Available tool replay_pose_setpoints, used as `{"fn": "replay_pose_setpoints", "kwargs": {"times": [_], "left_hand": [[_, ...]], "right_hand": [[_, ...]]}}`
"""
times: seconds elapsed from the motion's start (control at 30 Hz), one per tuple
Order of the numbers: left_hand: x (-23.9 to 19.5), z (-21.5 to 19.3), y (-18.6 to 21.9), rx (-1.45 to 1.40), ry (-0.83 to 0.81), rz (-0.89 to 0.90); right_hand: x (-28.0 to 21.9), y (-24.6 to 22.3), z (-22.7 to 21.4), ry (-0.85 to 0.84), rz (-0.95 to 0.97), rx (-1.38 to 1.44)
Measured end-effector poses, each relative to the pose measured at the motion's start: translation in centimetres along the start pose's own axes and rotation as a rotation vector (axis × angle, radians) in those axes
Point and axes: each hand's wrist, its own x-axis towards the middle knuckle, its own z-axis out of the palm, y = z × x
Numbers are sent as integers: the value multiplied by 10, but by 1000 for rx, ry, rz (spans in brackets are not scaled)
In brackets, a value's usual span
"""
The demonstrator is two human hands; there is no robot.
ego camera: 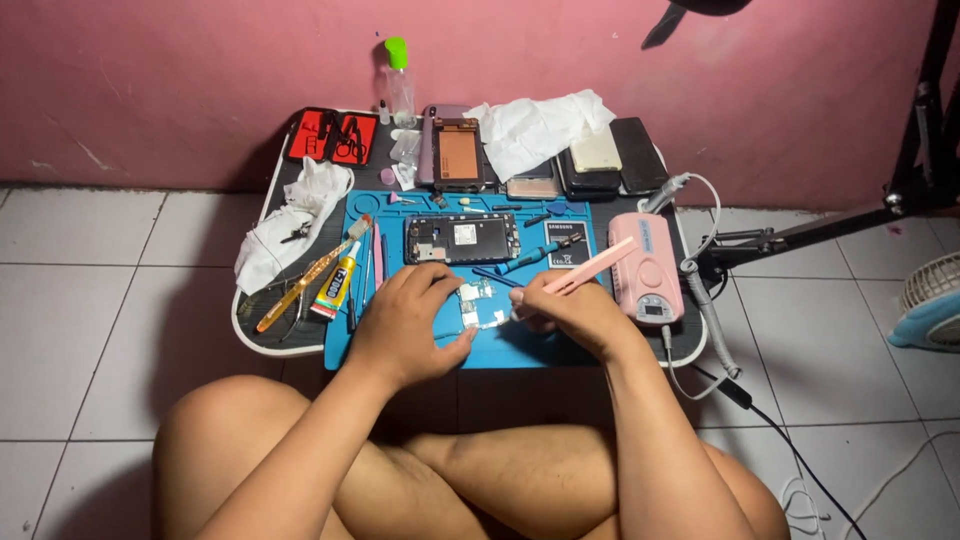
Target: The person uses a pink soldering iron to work on a small circuit board placed on a blue mat. They hold the board with their left hand while applying the soldering iron with their right hand to various points on the board.
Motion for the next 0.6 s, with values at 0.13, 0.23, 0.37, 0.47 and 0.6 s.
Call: {"fn": "replay_pose_setpoints", "kwargs": {"times": [0.13,0.23,0.37,0.47,0.6], "left_hand": [[4,1,-1,-3,-46,-38],[13,-6,1,25,-180,-104],[41,-6,13,212,-469,-228],[53,-6,15,236,-536,-235],[48,-6,12,238,-557,-225]], "right_hand": [[-5,-1,4,67,7,-108],[-9,15,5,146,-27,-167],[-7,18,1,153,-39,-170],[-7,16,-2,204,-92,-376],[-16,12,7,206,-190,-590]]}}
